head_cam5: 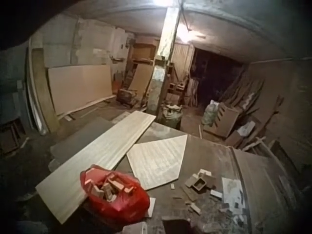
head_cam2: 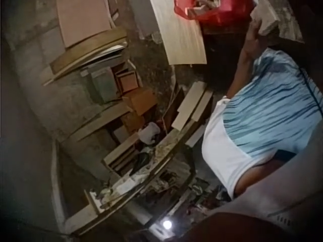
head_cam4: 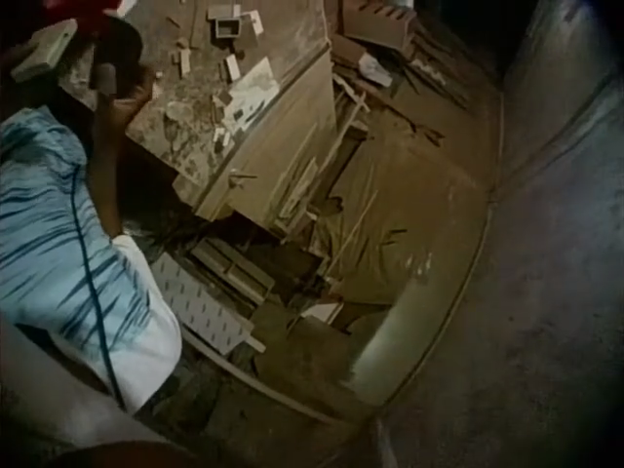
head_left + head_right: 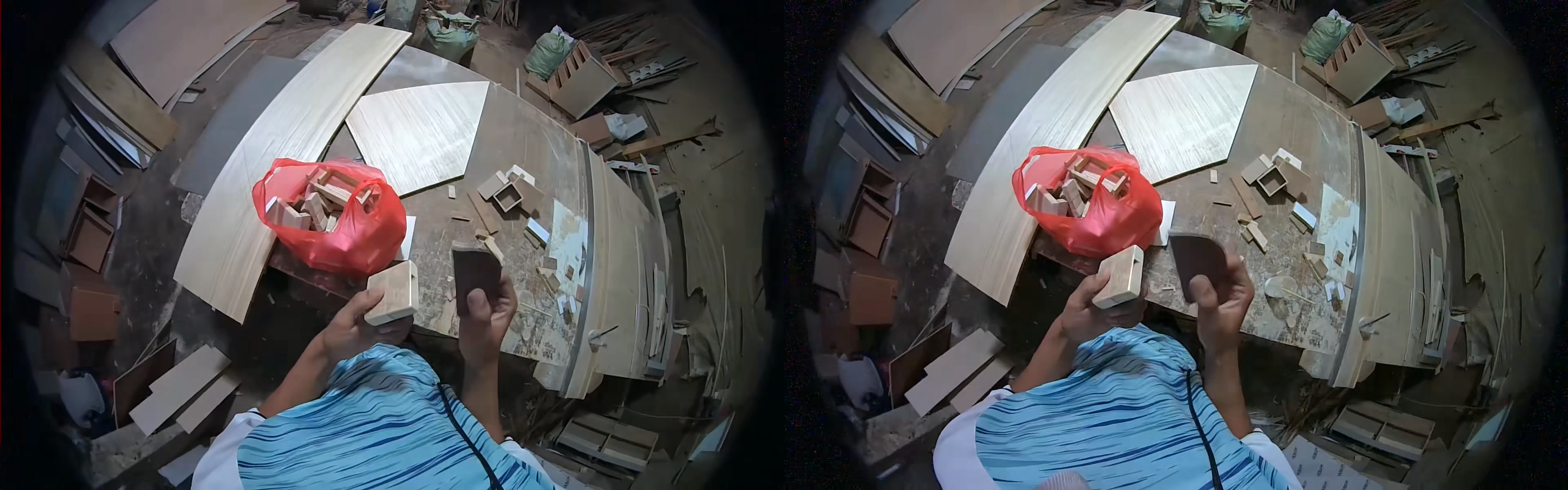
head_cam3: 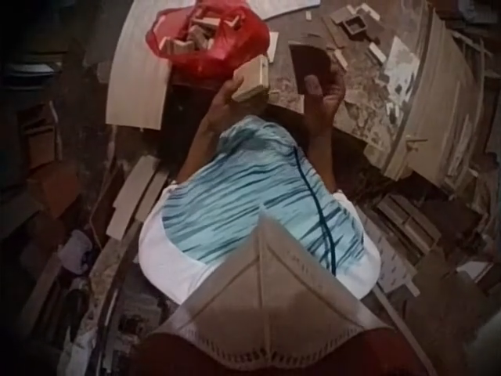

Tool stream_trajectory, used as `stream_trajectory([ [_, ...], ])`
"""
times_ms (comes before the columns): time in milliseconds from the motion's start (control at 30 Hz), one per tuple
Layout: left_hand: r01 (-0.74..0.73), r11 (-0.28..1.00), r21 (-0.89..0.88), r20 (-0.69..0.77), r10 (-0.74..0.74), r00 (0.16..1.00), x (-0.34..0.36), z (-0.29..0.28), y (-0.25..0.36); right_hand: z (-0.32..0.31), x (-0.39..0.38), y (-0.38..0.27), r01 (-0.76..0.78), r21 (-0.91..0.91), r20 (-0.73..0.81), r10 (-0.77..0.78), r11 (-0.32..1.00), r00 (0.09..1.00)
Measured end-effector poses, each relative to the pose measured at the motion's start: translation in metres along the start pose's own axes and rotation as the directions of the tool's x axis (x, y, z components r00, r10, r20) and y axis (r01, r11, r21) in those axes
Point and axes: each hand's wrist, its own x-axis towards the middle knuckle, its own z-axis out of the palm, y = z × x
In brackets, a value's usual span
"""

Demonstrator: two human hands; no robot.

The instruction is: Sanding small wooden components at a workbench in a workshop.

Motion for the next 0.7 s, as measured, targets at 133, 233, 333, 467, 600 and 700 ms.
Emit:
stream_trajectory([
  [133, 0.025, 0.924, 0.382, -0.133, 0.028, 0.991, -0.007, 0.017, 0.000, 0.004, 0.001, 0.016, -0.034, 0.035, 0.252, 0.024, 0.999, 0.967],
  [233, -0.012, 0.927, 0.374, -0.062, 0.038, 0.997, -0.007, 0.013, 0.004, 0.010, 0.022, 0.016, 0.036, -0.492, 0.109, 0.020, 0.870, 0.994],
  [333, -0.093, 0.953, 0.290, -0.012, 0.101, 0.995, -0.010, 0.013, 0.004, 0.010, 0.015, 0.001, -0.040, -0.125, -0.073, 0.031, 0.991, 0.997],
  [467, -0.064, 0.920, 0.387, -0.121, 0.119, 0.986, -0.006, 0.008, 0.007, 0.019, 0.004, -0.019, 0.016, -0.100, -0.002, -0.016, 0.995, 1.000],
  [600, 0.050, 0.749, 0.660, -0.151, 0.068, 0.986, -0.006, -0.004, 0.003, 0.013, 0.005, 0.004, 0.048, -0.260, 0.199, 0.005, 0.965, 0.980],
  [700, -0.038, 0.713, 0.700, -0.112, 0.162, 0.980, -0.003, 0.006, -0.003, 0.014, 0.010, -0.001, 0.039, -0.251, 0.124, -0.008, 0.967, 0.992],
])
